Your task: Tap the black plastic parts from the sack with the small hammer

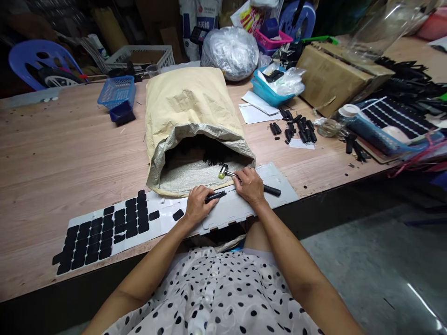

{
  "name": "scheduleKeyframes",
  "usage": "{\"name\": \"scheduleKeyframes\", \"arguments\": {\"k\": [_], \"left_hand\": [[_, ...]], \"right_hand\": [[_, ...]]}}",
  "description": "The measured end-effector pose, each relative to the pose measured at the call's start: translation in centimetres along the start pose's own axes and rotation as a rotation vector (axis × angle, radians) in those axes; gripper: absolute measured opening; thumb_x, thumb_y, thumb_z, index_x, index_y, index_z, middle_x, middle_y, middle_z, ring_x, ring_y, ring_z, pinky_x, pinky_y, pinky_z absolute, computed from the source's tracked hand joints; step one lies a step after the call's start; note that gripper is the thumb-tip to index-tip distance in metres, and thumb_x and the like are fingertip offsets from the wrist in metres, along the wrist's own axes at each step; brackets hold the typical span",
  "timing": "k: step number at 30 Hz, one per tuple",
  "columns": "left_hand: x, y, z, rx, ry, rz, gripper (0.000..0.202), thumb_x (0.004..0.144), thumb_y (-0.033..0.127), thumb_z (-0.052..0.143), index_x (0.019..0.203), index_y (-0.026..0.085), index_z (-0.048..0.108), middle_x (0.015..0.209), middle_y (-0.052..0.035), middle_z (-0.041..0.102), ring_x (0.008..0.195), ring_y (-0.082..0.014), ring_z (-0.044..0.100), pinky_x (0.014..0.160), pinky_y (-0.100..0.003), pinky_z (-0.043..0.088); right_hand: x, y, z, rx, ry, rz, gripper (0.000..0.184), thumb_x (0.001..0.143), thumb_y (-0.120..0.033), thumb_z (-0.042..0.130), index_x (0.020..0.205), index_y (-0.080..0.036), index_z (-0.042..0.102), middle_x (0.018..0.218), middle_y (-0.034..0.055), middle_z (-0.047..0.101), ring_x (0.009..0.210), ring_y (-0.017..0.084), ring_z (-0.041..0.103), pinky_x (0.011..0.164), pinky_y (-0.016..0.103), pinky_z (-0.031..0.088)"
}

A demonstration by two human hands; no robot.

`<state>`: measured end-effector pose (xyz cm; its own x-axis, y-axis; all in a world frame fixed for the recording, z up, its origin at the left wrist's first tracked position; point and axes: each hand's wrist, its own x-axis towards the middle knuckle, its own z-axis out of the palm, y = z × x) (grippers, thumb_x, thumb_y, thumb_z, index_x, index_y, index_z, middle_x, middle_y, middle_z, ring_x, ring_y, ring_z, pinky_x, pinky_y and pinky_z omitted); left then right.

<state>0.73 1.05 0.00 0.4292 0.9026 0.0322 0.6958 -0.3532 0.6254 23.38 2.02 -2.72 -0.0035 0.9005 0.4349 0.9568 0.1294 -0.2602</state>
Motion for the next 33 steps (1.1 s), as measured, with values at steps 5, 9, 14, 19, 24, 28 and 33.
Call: {"name": "scheduleKeyframes", "arguments": {"k": [5, 9, 14, 19, 24, 28, 33], "left_hand": [[0.3, -0.1, 0.2, -0.011, 0.007, -0.001, 0.018, 0.081, 0.026, 0.074, 0.099, 0.024, 0.071, 0.097, -0.0041, 0.067, 0.098, -0.0247, 0.059, 0.09, -0.04, 0.045], [0.5, -0.2, -0.2, -0.034, -0.004, -0.001, 0.016, 0.079, 0.025, 0.074, 0.095, 0.023, 0.071, 0.094, -0.0039, 0.067, 0.096, -0.0246, 0.058, 0.09, -0.039, 0.045], [0.8, -0.4, -0.3, -0.032, 0.016, -0.019, 0.014, 0.079, 0.024, 0.073, 0.092, 0.022, 0.073, 0.092, -0.0043, 0.068, 0.096, -0.0247, 0.06, 0.092, -0.039, 0.046], [0.9, -1.3, -0.5, -0.029, 0.034, -0.026, 0.016, 0.08, 0.025, 0.073, 0.096, 0.024, 0.075, 0.093, -0.0036, 0.069, 0.096, -0.024, 0.061, 0.091, -0.038, 0.047], [0.7, -1.8, -0.6, -0.041, 0.038, -0.033, 0.02, 0.082, 0.023, 0.073, 0.101, 0.024, 0.077, 0.093, -0.0034, 0.069, 0.096, -0.0232, 0.062, 0.091, -0.037, 0.048], [0.5, -1.6, -0.4, -0.037, 0.031, -0.057, 0.019, 0.082, 0.025, 0.075, 0.1, 0.025, 0.078, 0.091, -0.0029, 0.068, 0.095, -0.0225, 0.061, 0.092, -0.037, 0.048], [0.4, -1.4, -0.2, -0.047, 0.021, -0.073, 0.018, 0.083, 0.026, 0.075, 0.1, 0.027, 0.078, 0.092, -0.0027, 0.069, 0.096, -0.0227, 0.062, 0.093, -0.037, 0.048]], "right_hand": [[-0.1, 0.2, 0.1, -0.001, -0.012, 0.007, 0.023, 0.094, -0.029, 0.052, 0.098, -0.024, 0.074, 0.087, 0.0076, 0.062, 0.086, 0.024, 0.05, 0.079, 0.034, 0.043], [0.0, 0.4, 0.3, -0.005, -0.003, -0.003, 0.023, 0.094, -0.03, 0.052, 0.098, -0.024, 0.074, 0.088, 0.0075, 0.063, 0.087, 0.024, 0.051, 0.079, 0.035, 0.043], [0.4, 0.0, 0.5, -0.023, 0.009, -0.03, 0.024, 0.096, -0.031, 0.05, 0.093, -0.023, 0.073, 0.088, 0.0079, 0.062, 0.085, 0.024, 0.05, 0.079, 0.035, 0.042], [0.6, -0.7, 0.7, -0.011, -0.021, -0.023, 0.025, 0.097, -0.031, 0.048, 0.095, -0.023, 0.071, 0.089, 0.009, 0.06, 0.088, 0.025, 0.048, 0.077, 0.035, 0.04], [0.7, -1.1, 0.6, -0.014, -0.047, -0.029, 0.023, 0.098, -0.032, 0.047, 0.091, -0.022, 0.067, 0.089, 0.0093, 0.059, 0.087, 0.025, 0.048, 0.074, 0.035, 0.038], [0.2, -1.1, -0.4, 0.057, -0.045, -0.037, 0.025, 0.099, -0.032, 0.045, 0.092, -0.022, 0.066, 0.089, 0.0091, 0.061, 0.085, 0.024, 0.052, 0.074, 0.034, 0.041], [-2.1, -1.6, -3.1, 0.287, -0.037, -0.024, 0.031, 0.103, -0.038, 0.039, 0.107, -0.026, 0.068, 0.097, 0.0078, 0.065, 0.089, 0.023, 0.061, 0.077, 0.033, 0.049]]}}
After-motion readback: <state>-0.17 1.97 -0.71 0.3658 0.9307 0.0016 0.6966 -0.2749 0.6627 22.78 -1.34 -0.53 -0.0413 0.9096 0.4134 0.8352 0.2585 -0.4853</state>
